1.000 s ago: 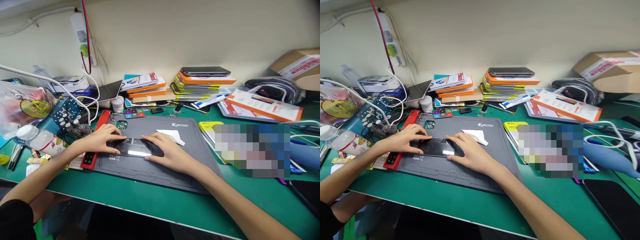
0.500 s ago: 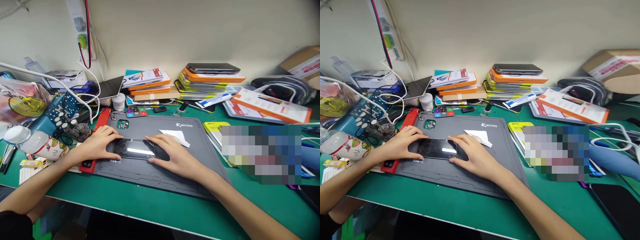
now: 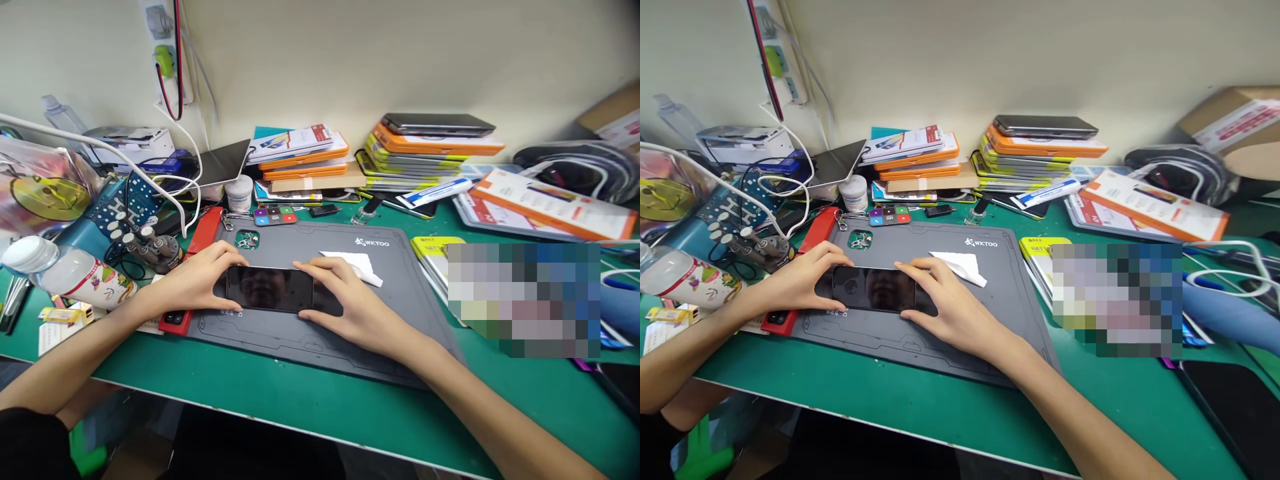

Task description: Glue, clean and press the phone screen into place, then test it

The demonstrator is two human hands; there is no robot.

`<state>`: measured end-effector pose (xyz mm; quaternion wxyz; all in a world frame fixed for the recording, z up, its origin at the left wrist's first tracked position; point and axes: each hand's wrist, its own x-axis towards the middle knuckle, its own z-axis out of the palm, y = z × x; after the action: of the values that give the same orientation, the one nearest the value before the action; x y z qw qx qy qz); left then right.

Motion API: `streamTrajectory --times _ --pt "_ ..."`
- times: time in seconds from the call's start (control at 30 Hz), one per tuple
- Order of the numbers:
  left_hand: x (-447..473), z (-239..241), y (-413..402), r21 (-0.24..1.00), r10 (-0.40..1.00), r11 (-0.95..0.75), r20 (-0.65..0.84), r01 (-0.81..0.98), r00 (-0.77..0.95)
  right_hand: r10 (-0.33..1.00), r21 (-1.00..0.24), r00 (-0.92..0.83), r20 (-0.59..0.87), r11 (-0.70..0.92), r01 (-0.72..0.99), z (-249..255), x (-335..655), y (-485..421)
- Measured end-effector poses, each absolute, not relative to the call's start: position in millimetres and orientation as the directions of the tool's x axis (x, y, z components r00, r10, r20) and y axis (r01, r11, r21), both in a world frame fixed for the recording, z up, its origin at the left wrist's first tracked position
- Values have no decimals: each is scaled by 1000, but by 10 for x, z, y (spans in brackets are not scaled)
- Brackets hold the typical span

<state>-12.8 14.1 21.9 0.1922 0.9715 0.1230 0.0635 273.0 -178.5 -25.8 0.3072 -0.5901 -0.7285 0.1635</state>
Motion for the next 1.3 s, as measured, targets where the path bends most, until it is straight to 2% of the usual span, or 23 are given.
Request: streamTrajectory --times 0.23,0.37,0.57,0.63,0.8,1.13,1.3 --pt "-127 201 151 473 318 -834 -8 284 948 977 -700 -86 197 202 685 -240 2697 -1769" --pt "-102 242 107 516 393 -777 -51 361 918 978 -707 -74 194 192 681 -205 2716 -1742" --pt "-124 305 116 716 433 -588 -115 377 894 963 -686 -43 266 221 693 -218 2729 -1748" --pt "-124 314 130 702 409 -601 -142 383 902 958 -695 -25 285 224 683 -221 2712 -1762" --pt "-92 316 134 613 402 -695 -101 375 910 962 -756 29 270 194 625 -210 2656 -1766" --pt "45 417 178 572 448 -680 -173 459 877 974 -881 132 183 103 462 -182 2595 -1712" --pt "105 402 232 542 402 -727 -164 423 901 969 -906 178 173 86 416 -163 2542 -1675"
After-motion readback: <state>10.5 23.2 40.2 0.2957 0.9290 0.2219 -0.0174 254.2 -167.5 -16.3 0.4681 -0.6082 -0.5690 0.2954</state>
